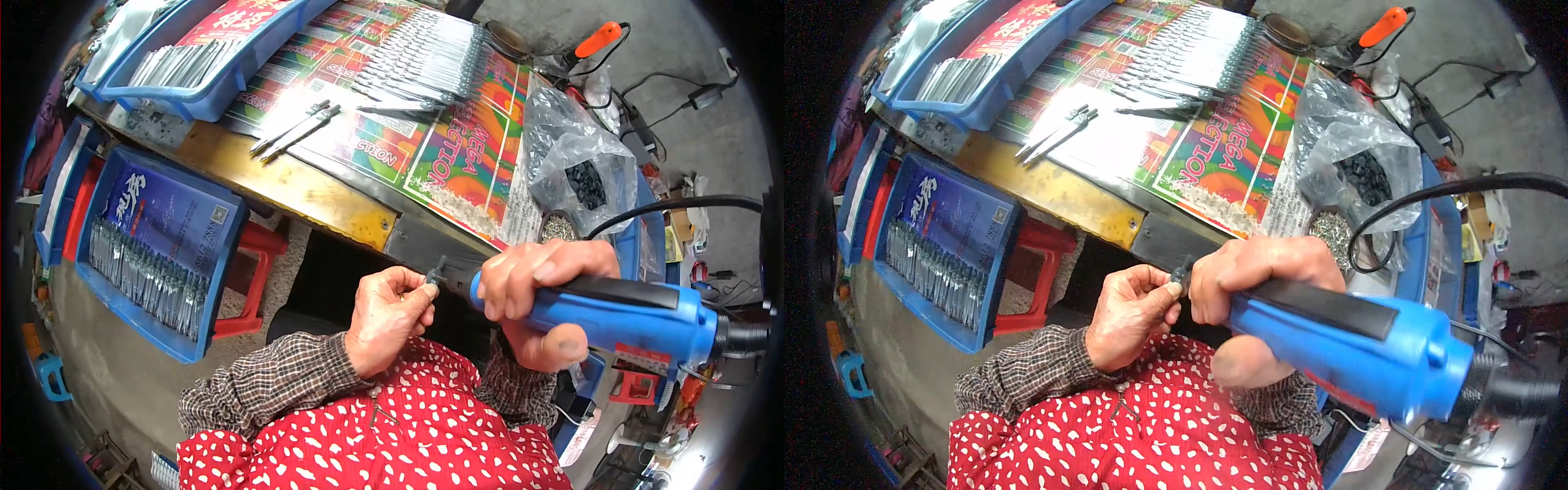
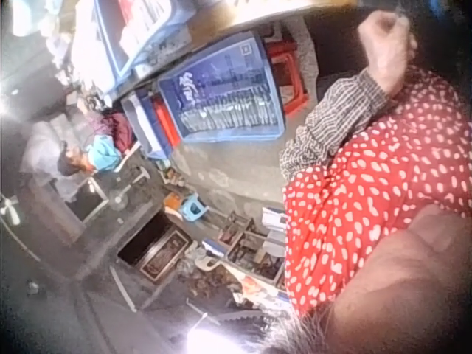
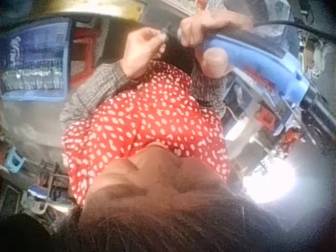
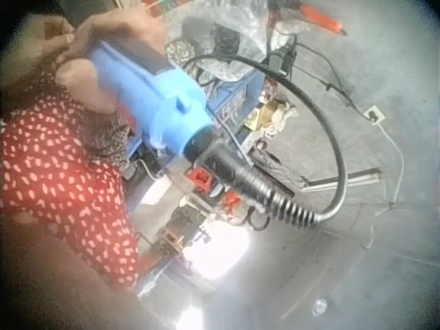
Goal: The person attaches small metal clips to plastic components on an assembly line workbench using an electric screwdriver.
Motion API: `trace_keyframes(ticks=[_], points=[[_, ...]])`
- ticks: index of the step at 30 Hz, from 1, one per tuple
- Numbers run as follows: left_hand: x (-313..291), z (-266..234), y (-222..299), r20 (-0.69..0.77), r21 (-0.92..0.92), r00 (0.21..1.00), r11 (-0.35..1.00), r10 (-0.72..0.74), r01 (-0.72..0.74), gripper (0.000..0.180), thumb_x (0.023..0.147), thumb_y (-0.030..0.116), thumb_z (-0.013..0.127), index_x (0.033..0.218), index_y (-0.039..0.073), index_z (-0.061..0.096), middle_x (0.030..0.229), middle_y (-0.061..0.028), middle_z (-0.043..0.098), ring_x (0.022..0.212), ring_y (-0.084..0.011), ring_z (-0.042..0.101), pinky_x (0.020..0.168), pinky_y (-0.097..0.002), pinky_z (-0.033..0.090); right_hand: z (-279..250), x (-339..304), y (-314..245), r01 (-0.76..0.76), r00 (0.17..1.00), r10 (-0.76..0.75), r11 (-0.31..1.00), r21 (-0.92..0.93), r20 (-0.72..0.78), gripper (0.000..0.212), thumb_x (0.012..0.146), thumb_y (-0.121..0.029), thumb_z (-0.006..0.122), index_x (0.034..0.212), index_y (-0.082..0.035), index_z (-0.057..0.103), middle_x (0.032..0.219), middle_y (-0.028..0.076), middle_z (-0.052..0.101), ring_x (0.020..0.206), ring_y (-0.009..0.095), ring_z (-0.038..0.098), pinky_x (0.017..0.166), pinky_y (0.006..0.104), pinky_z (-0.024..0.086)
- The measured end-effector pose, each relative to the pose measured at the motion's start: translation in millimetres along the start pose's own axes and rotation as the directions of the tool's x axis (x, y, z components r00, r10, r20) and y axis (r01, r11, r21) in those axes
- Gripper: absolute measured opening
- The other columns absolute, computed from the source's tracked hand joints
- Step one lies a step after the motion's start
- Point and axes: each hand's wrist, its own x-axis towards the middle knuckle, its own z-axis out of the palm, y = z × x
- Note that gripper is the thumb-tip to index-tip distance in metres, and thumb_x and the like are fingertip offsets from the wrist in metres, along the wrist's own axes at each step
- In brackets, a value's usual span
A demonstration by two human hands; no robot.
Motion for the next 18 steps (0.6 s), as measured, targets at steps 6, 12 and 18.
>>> trace_keyframes(ticks=[6,12,18], points=[[1,0,-3,-0.005,-0.003,1.0,1.0,0.013,-0.013,0.011,0.085,0.009,0.057,0.082,-0.002,0.055,0.059,-0.002,0.055,0.047,-0.0045,0.048,0.041,-0.0171,0.039,-9,5,2,0.024,0.986,-0.053,0.983,0.181,0.16,0.058,0.065,-0.016,0.08,0.104,0.003,0.042,0.075,0.013,0.053,0.063,0.02,0.053,0.057,0.0352,0.046],[2,-1,-3,0.006,-0.014,1.0,1.0,0.006,-0.006,0.012,0.085,0.009,0.057,0.082,-0.002,0.055,0.059,-0.002,0.055,0.046,-0.0044,0.047,0.04,-0.0169,0.038,-9,1,5,0.008,0.992,-0.033,0.979,0.204,0.119,0.058,0.063,-0.013,0.081,0.104,0.004,0.043,0.076,0.013,0.053,0.064,0.02,0.053,0.058,0.0344,0.046],[1,0,-2,-0.026,0.008,1.0,1.0,-0.005,0.005,0.012,0.085,0.009,0.057,0.081,-0.002,0.055,0.058,-0.002,0.055,0.046,-0.0043,0.047,0.04,-0.0168,0.038,6,6,4,-0.032,0.999,0.032,0.999,-0.019,0.023,0.051,0.078,-0.043,0.066,0.097,-0.003,0.04,0.064,0.005,0.049,0.05,0.015,0.05,0.047,0.0288,0.044]])
